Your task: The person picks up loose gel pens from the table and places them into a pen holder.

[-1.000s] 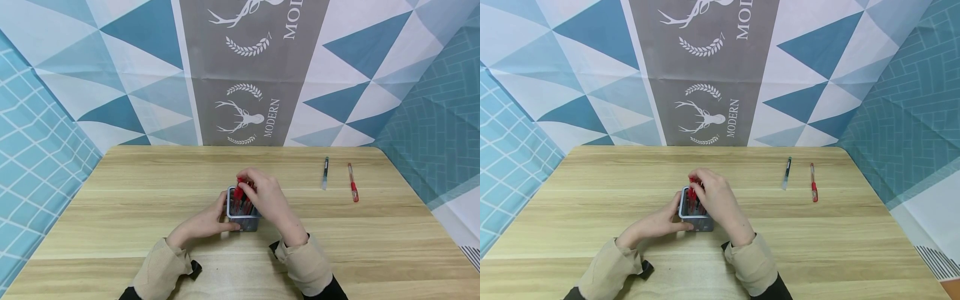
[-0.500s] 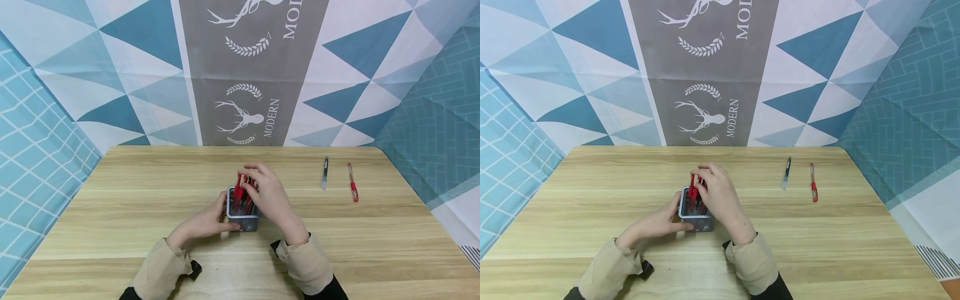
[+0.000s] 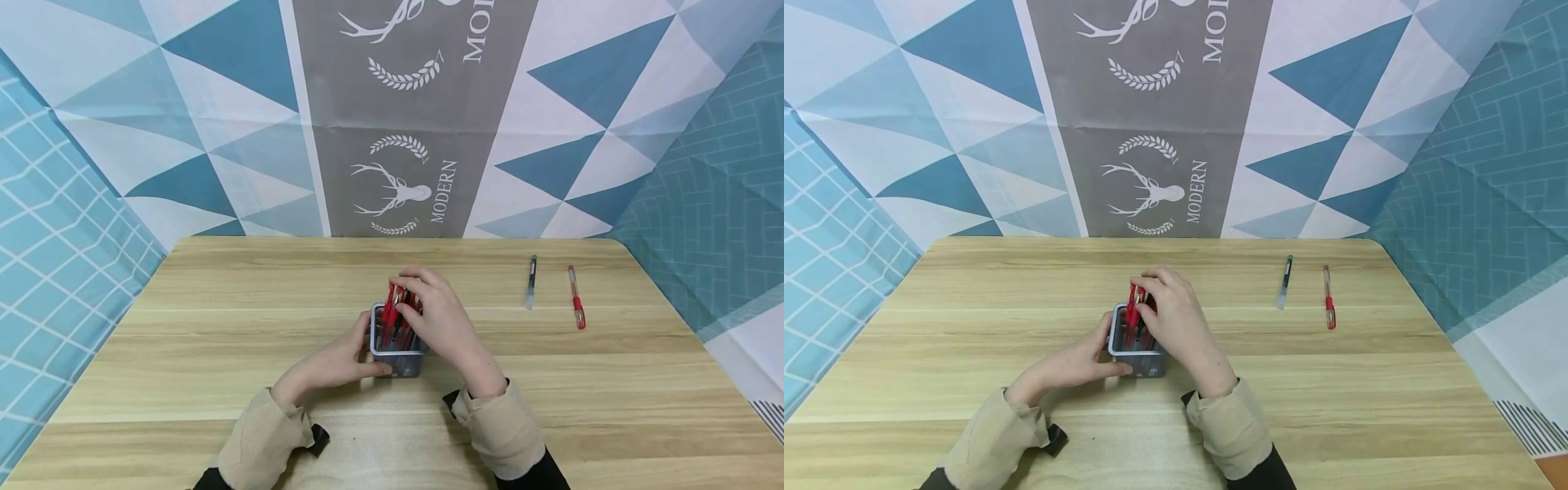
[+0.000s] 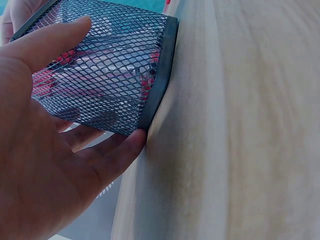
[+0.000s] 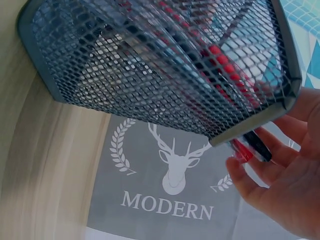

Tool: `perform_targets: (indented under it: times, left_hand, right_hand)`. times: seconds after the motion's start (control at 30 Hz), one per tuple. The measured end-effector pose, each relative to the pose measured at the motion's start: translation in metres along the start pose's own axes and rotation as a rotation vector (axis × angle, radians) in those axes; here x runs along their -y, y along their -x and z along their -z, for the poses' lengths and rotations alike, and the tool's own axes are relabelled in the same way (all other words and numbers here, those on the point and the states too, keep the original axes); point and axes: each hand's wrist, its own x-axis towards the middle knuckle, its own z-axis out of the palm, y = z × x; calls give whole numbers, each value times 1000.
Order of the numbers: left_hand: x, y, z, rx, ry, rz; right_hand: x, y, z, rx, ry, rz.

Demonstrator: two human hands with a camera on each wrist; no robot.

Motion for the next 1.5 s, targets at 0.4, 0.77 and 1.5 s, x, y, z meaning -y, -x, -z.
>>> perform_targets:
  times: [0.4,0.77,1.5]
  left_hand:
    - [1,0,0,5,11,0]
    - [0,1,1,1,-3,13]
    - [-1,1,0,-3,-31,39]
  right_hand:
    - [-4,0,5,75,-25,-29]
    - [-25,2,24,-47,-107,-131]
    - [-101,24,59,-251,37,-538]
